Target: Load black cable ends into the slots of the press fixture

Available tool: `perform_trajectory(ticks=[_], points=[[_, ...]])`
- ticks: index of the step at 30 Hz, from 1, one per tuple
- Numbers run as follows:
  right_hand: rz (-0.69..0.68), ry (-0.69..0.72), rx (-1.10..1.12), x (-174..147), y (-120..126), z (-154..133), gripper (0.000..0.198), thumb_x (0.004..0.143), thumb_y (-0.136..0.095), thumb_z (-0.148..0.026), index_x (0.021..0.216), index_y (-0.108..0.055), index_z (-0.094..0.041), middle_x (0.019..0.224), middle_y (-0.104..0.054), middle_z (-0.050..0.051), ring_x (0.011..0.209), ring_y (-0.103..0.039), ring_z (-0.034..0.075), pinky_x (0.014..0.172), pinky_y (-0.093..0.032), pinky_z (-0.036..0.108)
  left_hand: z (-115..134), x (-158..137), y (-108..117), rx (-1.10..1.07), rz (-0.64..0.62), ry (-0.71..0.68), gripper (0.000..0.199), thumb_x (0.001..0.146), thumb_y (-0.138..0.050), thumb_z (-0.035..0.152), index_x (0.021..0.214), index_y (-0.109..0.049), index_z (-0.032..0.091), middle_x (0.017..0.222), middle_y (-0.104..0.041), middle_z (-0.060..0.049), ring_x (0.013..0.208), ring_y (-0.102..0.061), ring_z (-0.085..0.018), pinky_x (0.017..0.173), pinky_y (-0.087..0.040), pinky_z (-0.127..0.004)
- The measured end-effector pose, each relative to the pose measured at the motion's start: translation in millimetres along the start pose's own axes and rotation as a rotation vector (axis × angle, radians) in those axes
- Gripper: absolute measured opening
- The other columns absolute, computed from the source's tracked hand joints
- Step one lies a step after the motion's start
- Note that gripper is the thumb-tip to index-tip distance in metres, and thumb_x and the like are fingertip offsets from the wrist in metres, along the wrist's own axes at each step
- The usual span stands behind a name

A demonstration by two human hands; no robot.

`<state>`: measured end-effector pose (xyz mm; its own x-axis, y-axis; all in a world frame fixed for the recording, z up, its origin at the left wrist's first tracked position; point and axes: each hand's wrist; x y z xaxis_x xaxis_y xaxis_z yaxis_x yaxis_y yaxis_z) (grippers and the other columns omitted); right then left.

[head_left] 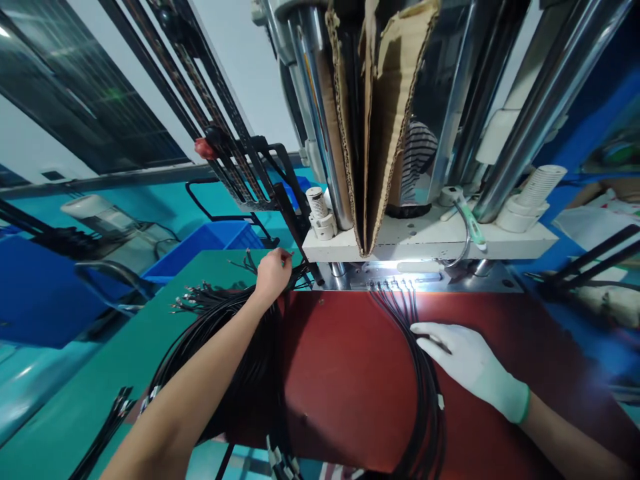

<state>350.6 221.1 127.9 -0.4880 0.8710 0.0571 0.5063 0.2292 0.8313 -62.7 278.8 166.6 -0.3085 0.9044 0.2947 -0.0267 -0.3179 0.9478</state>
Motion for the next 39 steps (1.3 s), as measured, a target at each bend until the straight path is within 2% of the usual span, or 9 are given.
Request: perform_trajectory(ticks=[5,10,12,15,20,24,29,34,39], points=[[0.027,0.012,0.022,-1,0,-2,0.027,0.092,-0.051,-0.037,0.110,-0.070,-0.030,0.111,-0.072,-0.003,0.102,-0.068,0.021,0.097,-0.053,0.039,2,17,-19,0.057,-0.048,0.043,0.027,0.087,-0.042,0.020,0.098,-0.065,0.012,0.098,-0.071,-0.016,0.093,-0.068,-0.028,0.076,-0.051,-0.034],[0.035,0.017,0.049,-1,-3,2,0.026,0.092,-0.053,-0.037,0.110,-0.069,-0.031,0.110,-0.072,-0.005,0.102,-0.068,0.019,0.095,-0.053,0.037,12,-12,-6,0.147,-0.101,-0.069,0.028,0.084,-0.049,0.017,0.108,-0.061,0.008,0.109,-0.065,-0.021,0.099,-0.065,-0.031,0.082,-0.051,-0.037],[0.026,0.018,0.048,0,-4,2,0.026,0.091,-0.053,-0.036,0.110,-0.070,-0.031,0.111,-0.072,-0.005,0.102,-0.068,0.019,0.095,-0.053,0.037,21,-35,5,0.186,-0.129,-0.175,0.024,0.087,-0.047,0.019,0.103,-0.063,0.009,0.106,-0.066,-0.020,0.100,-0.064,-0.032,0.083,-0.052,-0.040],[0.019,0.024,0.059,2,-2,0,0.024,0.091,-0.053,-0.036,0.108,-0.070,-0.031,0.110,-0.072,-0.006,0.101,-0.068,0.019,0.094,-0.053,0.036,49,-68,13,0.117,-0.178,-0.455,0.027,0.093,-0.040,0.020,0.099,-0.066,0.014,0.098,-0.069,-0.013,0.099,-0.064,-0.027,0.086,-0.053,-0.039],[0.034,0.016,0.084,2,2,-7,0.023,0.091,-0.054,-0.034,0.106,-0.071,-0.029,0.107,-0.073,-0.004,0.099,-0.069,0.018,0.094,-0.052,0.035,113,-80,-13,-0.147,-0.109,-0.777,0.038,0.096,-0.039,0.021,0.131,-0.052,0.011,0.132,-0.058,-0.014,0.122,-0.053,-0.026,0.106,-0.044,-0.043],[0.046,0.033,0.091,0,4,-9,0.024,0.091,-0.055,-0.032,0.107,-0.071,-0.026,0.109,-0.073,-0.001,0.101,-0.068,0.019,0.096,-0.051,0.034,141,-67,-35,-0.284,-0.178,-0.763,0.040,0.096,-0.041,0.025,0.133,-0.048,0.010,0.135,-0.055,-0.017,0.126,-0.051,-0.026,0.106,-0.043,-0.045],[0.028,0.061,0.112,1,6,-9,0.021,0.091,-0.054,-0.030,0.103,-0.071,-0.027,0.103,-0.074,-0.002,0.095,-0.069,0.018,0.089,-0.052,0.033,140,-66,-40,-0.389,-0.186,-0.749,0.039,0.099,-0.035,0.030,0.130,-0.050,0.012,0.130,-0.057,-0.015,0.123,-0.052,-0.023,0.105,-0.043,-0.042],[0.019,0.061,0.105,1,5,-7,0.021,0.092,-0.053,-0.031,0.103,-0.071,-0.027,0.104,-0.074,-0.002,0.096,-0.069,0.018,0.089,-0.052,0.034,144,-64,-41,-0.233,-0.206,-0.752,0.051,0.097,-0.036,0.044,0.138,-0.043,0.013,0.146,-0.046,-0.016,0.136,-0.041,-0.028,0.108,-0.037,-0.048],[0.019,0.062,0.118,0,5,-6,0.022,0.091,-0.054,-0.031,0.105,-0.071,-0.027,0.105,-0.074,-0.002,0.097,-0.068,0.018,0.091,-0.051,0.034,145,-60,-40,-0.131,-0.177,-0.764,0.051,0.097,-0.037,0.045,0.135,-0.047,0.013,0.141,-0.052,-0.015,0.132,-0.046,-0.027,0.107,-0.039,-0.044]])
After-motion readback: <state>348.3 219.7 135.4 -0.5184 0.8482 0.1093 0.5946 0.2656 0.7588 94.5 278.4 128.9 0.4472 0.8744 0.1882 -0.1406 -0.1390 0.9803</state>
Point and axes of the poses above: each hand's wrist, its own x-axis towards the middle knuckle, its own y-axis out of the back of the hand, z = x × y
